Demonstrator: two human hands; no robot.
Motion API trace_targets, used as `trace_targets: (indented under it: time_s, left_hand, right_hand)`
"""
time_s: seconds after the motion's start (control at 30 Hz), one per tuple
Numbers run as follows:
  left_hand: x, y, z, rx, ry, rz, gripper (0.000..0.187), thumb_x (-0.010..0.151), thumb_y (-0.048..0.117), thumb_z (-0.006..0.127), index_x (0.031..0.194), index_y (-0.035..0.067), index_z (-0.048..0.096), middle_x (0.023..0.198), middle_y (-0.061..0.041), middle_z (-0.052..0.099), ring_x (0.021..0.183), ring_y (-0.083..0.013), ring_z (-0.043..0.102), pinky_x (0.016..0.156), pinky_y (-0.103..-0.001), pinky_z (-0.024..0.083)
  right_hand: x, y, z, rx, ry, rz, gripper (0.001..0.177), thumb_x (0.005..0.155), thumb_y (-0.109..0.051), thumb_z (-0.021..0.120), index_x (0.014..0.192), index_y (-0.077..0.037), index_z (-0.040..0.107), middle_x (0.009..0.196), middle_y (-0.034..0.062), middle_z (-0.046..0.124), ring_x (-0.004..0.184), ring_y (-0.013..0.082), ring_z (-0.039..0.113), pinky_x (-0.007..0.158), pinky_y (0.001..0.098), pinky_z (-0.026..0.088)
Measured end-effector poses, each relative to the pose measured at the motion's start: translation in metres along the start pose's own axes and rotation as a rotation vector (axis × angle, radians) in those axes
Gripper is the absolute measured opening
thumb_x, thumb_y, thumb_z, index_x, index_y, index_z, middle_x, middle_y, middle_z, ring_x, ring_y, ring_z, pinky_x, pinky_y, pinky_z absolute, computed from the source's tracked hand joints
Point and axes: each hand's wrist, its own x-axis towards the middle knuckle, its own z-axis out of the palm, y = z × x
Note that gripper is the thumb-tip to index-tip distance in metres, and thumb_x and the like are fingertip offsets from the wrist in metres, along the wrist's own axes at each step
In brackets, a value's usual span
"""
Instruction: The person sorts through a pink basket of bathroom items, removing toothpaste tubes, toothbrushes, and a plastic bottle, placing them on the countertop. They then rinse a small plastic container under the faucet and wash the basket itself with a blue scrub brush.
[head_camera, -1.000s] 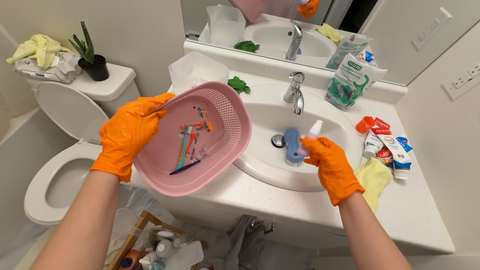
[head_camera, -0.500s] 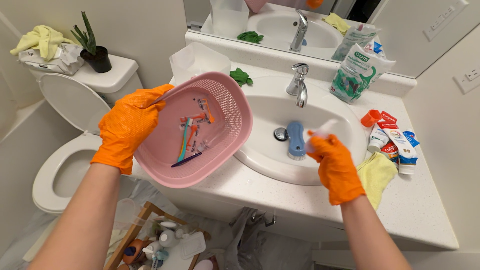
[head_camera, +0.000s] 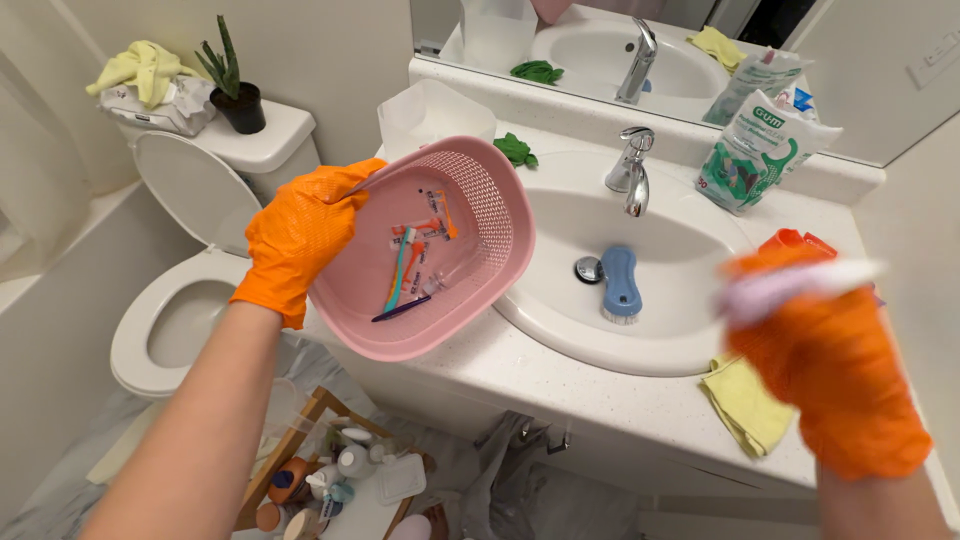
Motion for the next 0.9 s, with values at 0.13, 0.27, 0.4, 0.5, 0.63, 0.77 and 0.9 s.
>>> trace_targets:
  time_s: [0.13,0.27,0.4,0.5,0.63,0.77,0.9]
  left_hand:
    - [0.003,-0.004,0.001,0.012,0.012,0.018,0.038,0.093,0.021,0.06,0.129,0.031,0.07,0.12,-0.004,0.072,0.108,-0.031,0.066,0.084,-0.041,0.052]
    - [0.001,-0.005,0.0,-0.025,0.008,0.05,0.039,0.093,0.02,0.06,0.13,0.03,0.07,0.12,-0.005,0.072,0.106,-0.0311,0.067,0.084,-0.04,0.052]
    - [0.0,-0.007,0.001,0.023,0.013,0.058,0.039,0.093,0.018,0.061,0.129,0.029,0.071,0.119,-0.006,0.072,0.104,-0.0326,0.066,0.082,-0.042,0.052]
    - [0.003,-0.013,0.002,0.019,0.032,0.148,0.039,0.094,0.018,0.062,0.131,0.027,0.07,0.119,-0.007,0.071,0.104,-0.0332,0.066,0.082,-0.042,0.052]
    - [0.0,-0.021,0.007,0.009,0.071,0.263,0.038,0.098,0.018,0.063,0.135,0.024,0.07,0.121,-0.009,0.071,0.108,-0.0335,0.065,0.085,-0.041,0.052]
    - [-0.003,-0.02,0.006,0.0,0.06,0.211,0.037,0.099,0.02,0.063,0.135,0.025,0.07,0.12,-0.007,0.072,0.108,-0.0324,0.066,0.085,-0.041,0.051]
    - [-0.004,-0.018,0.003,0.053,0.076,0.243,0.036,0.101,0.02,0.063,0.136,0.024,0.07,0.121,-0.008,0.071,0.108,-0.034,0.065,0.084,-0.043,0.051]
  right_hand:
    - [-0.015,-0.014,0.005,-0.149,0.025,0.065,0.043,0.07,-0.009,0.076,0.112,-0.004,0.068,0.09,0.0101,0.073,0.066,0.0193,0.069,0.057,0.0338,0.055]
    - [-0.03,-0.024,0.015,-0.242,0.039,0.076,0.04,0.068,-0.007,0.076,0.107,0.0,0.07,0.087,0.0112,0.074,0.065,0.019,0.067,0.056,0.0334,0.054]
    - [-0.041,-0.019,0.019,-0.248,0.028,0.065,0.036,0.073,-0.008,0.075,0.107,0.003,0.071,0.088,0.0111,0.075,0.065,0.0182,0.065,0.056,0.0324,0.053]
    - [-0.043,0.005,0.024,-0.253,0.02,0.114,0.033,0.077,-0.009,0.074,0.106,0.006,0.072,0.089,0.0111,0.076,0.064,0.0176,0.064,0.057,0.0316,0.052]
    - [-0.057,0.074,0.051,-0.148,-0.124,0.405,0.035,0.081,-0.009,0.074,0.112,0.005,0.073,0.087,0.0093,0.074,0.065,0.0148,0.06,0.058,0.0294,0.05]
    - [-0.081,0.121,0.073,-0.219,-0.179,0.665,0.035,0.081,-0.009,0.077,0.115,0.001,0.074,0.087,0.0066,0.072,0.071,0.0128,0.06,0.062,0.0274,0.048]
    - [-0.094,0.175,0.076,-0.231,-0.243,0.692,0.038,0.079,-0.009,0.077,0.116,-0.004,0.07,0.095,0.0037,0.077,0.085,0.0096,0.069,0.074,0.0231,0.053]
